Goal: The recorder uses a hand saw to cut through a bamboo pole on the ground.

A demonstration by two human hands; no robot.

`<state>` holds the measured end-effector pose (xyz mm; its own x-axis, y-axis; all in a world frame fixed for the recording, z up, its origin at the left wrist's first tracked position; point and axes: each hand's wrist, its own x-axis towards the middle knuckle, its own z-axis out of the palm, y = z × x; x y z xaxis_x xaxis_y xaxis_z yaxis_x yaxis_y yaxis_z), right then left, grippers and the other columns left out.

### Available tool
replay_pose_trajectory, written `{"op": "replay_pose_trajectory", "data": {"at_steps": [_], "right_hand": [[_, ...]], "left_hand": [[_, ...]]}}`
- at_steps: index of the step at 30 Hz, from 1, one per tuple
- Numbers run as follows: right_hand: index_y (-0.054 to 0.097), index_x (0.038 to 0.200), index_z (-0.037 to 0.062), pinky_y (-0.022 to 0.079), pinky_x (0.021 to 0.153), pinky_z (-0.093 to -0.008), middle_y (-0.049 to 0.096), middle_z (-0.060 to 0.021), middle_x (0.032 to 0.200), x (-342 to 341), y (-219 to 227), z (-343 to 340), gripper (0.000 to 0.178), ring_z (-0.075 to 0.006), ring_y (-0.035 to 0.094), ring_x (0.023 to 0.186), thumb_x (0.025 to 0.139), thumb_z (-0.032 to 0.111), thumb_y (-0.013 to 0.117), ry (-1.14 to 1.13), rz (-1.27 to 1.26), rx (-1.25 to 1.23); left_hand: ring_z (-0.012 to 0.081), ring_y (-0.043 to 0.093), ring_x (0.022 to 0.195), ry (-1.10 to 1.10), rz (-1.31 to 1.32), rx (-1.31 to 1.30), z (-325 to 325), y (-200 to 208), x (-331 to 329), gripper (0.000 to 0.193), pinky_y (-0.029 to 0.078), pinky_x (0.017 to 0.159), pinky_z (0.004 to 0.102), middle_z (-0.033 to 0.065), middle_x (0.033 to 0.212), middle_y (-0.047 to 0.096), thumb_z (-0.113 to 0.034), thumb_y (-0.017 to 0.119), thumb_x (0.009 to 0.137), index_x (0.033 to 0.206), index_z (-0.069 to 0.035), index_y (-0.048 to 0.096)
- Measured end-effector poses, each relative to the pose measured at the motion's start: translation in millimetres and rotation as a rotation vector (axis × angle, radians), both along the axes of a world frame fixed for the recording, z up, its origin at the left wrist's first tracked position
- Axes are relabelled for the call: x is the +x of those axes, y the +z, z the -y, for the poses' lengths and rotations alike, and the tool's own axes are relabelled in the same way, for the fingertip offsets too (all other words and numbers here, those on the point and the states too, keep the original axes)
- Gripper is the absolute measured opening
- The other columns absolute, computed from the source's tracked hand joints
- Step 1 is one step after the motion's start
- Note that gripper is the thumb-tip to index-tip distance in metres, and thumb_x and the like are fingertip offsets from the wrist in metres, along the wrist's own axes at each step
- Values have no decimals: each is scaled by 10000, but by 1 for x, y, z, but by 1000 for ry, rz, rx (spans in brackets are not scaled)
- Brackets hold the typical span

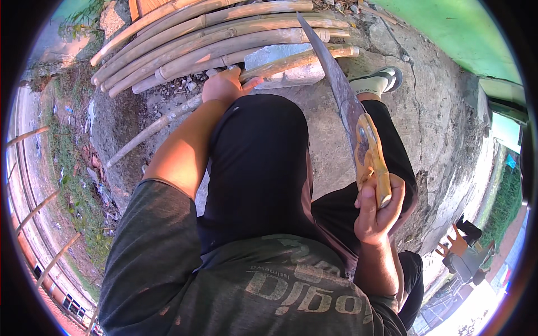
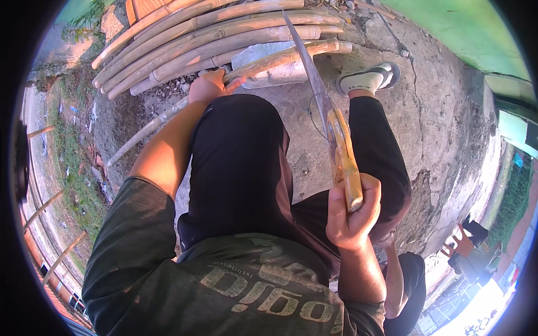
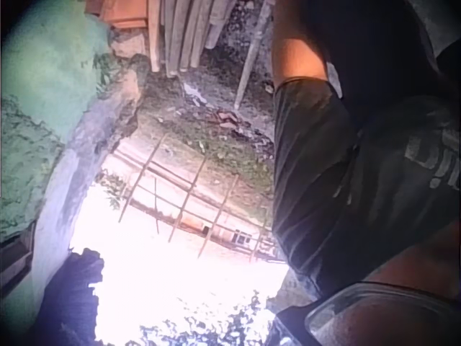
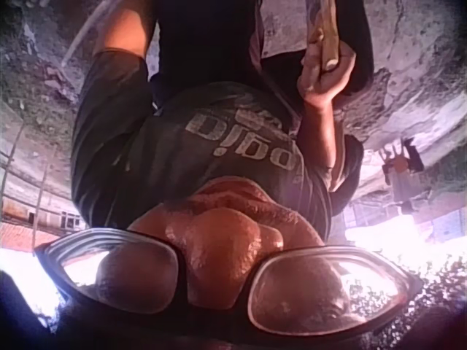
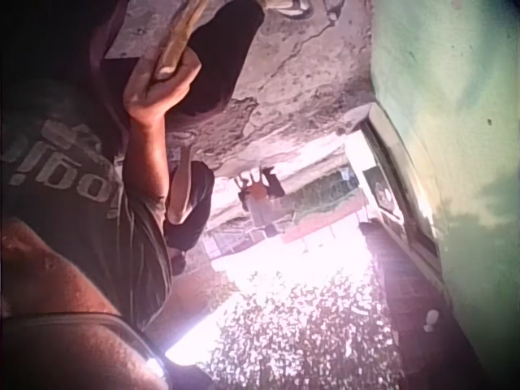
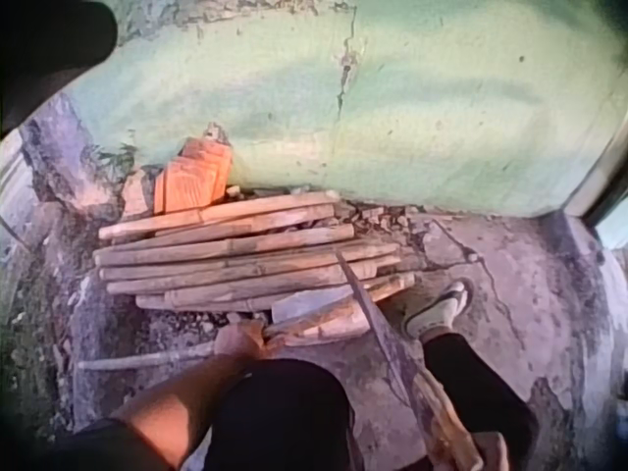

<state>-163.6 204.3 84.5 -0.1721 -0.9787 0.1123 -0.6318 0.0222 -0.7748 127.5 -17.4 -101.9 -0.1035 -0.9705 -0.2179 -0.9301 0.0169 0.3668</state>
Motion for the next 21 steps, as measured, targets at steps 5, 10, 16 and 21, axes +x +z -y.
{"op": "replay_pose_trajectory", "data": {"at_steps": [5, 10, 16, 21], "right_hand": [[489, 1085, -48, 418, 561, -230, 557, -22, 704, 8, 0, -2, 441, -77, 488, 581, 991, 369, 598, 40, 200, -73], [481, 1094, -53, 401, 539, -223, 550, -17, 695, 9, -2, -8, 470, -65, 466, 556, 994, 393, 591, 31, 219, -94], [471, 1065, -47, 396, 526, -226, 528, -11, 679, 10, 3, -10, 480, -65, 457, 545, 998, 416, 580, 57, 242, -55], [462, 1018, -26, 433, 609, -253, 503, -36, 689, 13, 21, -6, 541, -99, 468, 603, 1018, 515, 480, 64, 405, 166]], "left_hand": [[328, 693, 905, -20, 27, -40, -2, -1, 2, 785, 538, 784, 441, 143, 897, 720, -818, 501, 822, 935, -62, 678], [329, 694, 932, -27, 29, -4, 0, 3, -1, 796, 538, 801, 440, 148, 928, 724, -817, 489, 831, 973, -58, 683], [330, 696, 925, -18, 26, -3, -1, 2, 1, 807, 540, 795, 441, 148, 920, 724, -823, 494, 823, 978, -55, 684], [328, 699, 901, -31, 38, 10, 0, 1, 0, 821, 542, 782, 439, 143, 906, 725, -836, 489, 813, 970, -54, 684]]}}
